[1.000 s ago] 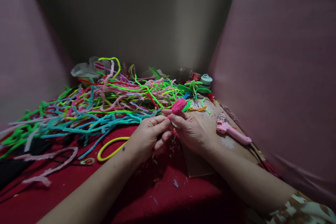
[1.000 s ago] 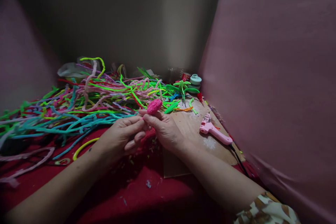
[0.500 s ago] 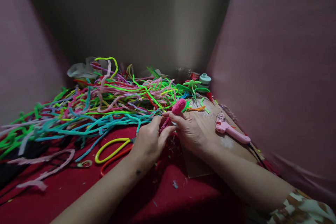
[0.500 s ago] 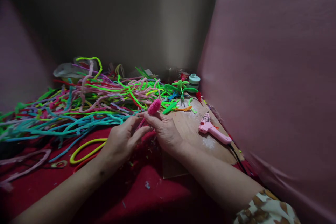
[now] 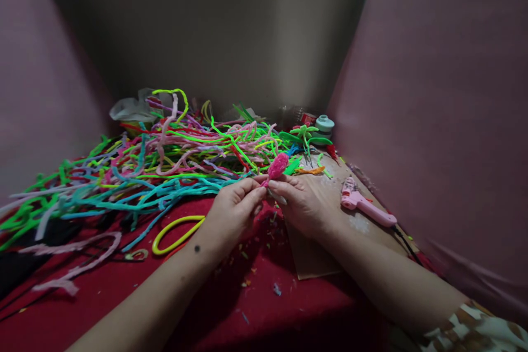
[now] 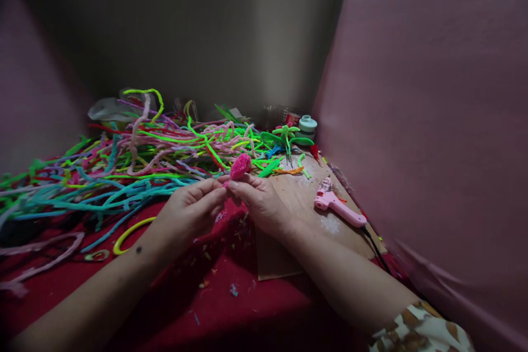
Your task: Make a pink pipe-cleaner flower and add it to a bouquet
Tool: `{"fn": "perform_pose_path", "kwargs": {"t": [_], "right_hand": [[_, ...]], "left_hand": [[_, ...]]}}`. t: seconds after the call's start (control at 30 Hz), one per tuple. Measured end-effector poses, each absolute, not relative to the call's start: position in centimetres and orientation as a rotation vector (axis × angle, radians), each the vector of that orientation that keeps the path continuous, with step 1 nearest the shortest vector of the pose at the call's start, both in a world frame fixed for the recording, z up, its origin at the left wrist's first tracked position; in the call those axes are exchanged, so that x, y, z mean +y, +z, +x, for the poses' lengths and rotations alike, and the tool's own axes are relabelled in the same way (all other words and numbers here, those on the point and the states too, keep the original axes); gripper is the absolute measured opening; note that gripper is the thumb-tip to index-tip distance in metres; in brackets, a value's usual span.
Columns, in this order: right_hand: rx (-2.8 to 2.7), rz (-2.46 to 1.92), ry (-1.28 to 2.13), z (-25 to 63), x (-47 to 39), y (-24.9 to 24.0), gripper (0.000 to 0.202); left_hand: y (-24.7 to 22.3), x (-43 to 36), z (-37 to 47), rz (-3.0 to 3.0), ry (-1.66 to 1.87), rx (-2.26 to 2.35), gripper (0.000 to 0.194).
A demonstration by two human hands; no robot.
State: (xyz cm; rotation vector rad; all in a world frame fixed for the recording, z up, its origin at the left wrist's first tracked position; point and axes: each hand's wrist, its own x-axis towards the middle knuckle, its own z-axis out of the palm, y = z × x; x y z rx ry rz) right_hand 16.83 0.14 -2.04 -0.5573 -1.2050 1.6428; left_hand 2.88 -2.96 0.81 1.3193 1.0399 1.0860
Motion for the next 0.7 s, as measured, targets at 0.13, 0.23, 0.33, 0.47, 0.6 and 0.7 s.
{"fn": "perform_pose_path", "kwargs": {"t": [0.13, 0.23, 0.33, 0.47, 0.6, 0.7], "right_hand": [[-1.132, -0.564, 1.704, 16.9, 0.4, -2.3, 0.021], [-1.107, -0.534, 1.784, 16.9, 0.3, -2.1, 0.025], [-1.068, -0.513, 1.814, 16.7, 0.2, -1.9, 0.024], [-1.001, -0.503, 1.776, 16.2, 0.1, -2.2, 0.016], [-1.005, -0.555, 1.704, 16.0, 0.0, -2.6, 0.013], [-1.044, -0.582, 1.661, 16.1, -0.1, -2.6, 0.013]], "left_hand": [[0.7, -2.8, 2.5, 0.976, 0.907, 0.756, 0.019], [0.4, -2.5, 2.0, 0.895, 0.813, 0.595, 0.016], [0.4, -2.4, 1.8, 0.892, 0.755, 0.568, 0.018], [0.6, -2.7, 2.3, 1.236, 0.878, 0.922, 0.025], [-0.2, -2.9, 2.6, 1.825, 1.066, 1.300, 0.022], [-0.7, -2.8, 2.5, 2.045, 1.109, 1.408, 0.016]]}}
